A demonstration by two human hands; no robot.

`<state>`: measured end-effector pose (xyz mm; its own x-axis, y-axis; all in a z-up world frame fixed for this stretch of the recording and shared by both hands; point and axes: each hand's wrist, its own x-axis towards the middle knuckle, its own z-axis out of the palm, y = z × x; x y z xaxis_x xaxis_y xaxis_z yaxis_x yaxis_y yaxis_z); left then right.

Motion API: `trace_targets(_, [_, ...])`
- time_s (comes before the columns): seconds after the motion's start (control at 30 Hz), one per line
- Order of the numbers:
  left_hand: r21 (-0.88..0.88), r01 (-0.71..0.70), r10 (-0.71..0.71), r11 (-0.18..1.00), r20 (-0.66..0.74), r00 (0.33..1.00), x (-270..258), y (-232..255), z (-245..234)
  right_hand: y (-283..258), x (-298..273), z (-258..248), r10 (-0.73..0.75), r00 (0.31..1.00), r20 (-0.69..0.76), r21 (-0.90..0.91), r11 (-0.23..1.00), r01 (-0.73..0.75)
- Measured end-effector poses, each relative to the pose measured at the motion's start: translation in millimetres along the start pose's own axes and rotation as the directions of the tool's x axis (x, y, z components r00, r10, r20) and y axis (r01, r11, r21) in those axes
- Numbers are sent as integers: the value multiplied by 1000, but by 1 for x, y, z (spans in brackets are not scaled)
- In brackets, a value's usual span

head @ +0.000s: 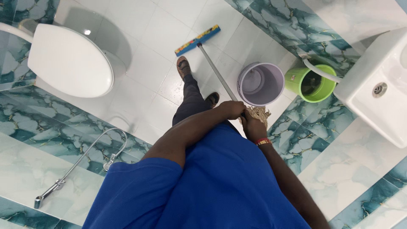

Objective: The person pushes water across a bathroom floor using a squeegee, maneuvering the tool around a bucket and a toilet.

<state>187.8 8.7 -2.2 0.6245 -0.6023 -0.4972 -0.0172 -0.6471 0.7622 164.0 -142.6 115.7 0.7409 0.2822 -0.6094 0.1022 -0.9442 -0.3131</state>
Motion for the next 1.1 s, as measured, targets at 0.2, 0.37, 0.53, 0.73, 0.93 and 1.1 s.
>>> trace_targets(0.2, [-37,81,-86,996,-164,983,-12,-61,-79,-78,93,-28,28,985,172,-150,989,-2])
trace_targets(0.37, [-172,189,-228,967,-248,941,-32,-122,-178,-151,190,-53,-71,987,147,-180,979,97])
trace_targets(0.53, [-204,261,-323,943,-386,864,-29,-176,-260,-220,280,-85,-91,983,156,-171,978,118])
trace_targets(0.73, [-298,200,-325,933,-466,823,-40,-213,-292,-247,317,-102,-189,974,128,9,982,189])
trace_targets(0.93, [-838,-12,-539,545,-362,760,-36,-206,-236,-196,287,-104,-486,838,249,284,864,417])
trace_targets(1.1, [-788,-86,-550,609,-498,670,-45,-159,-190,-165,259,-138,-410,689,598,537,843,36])
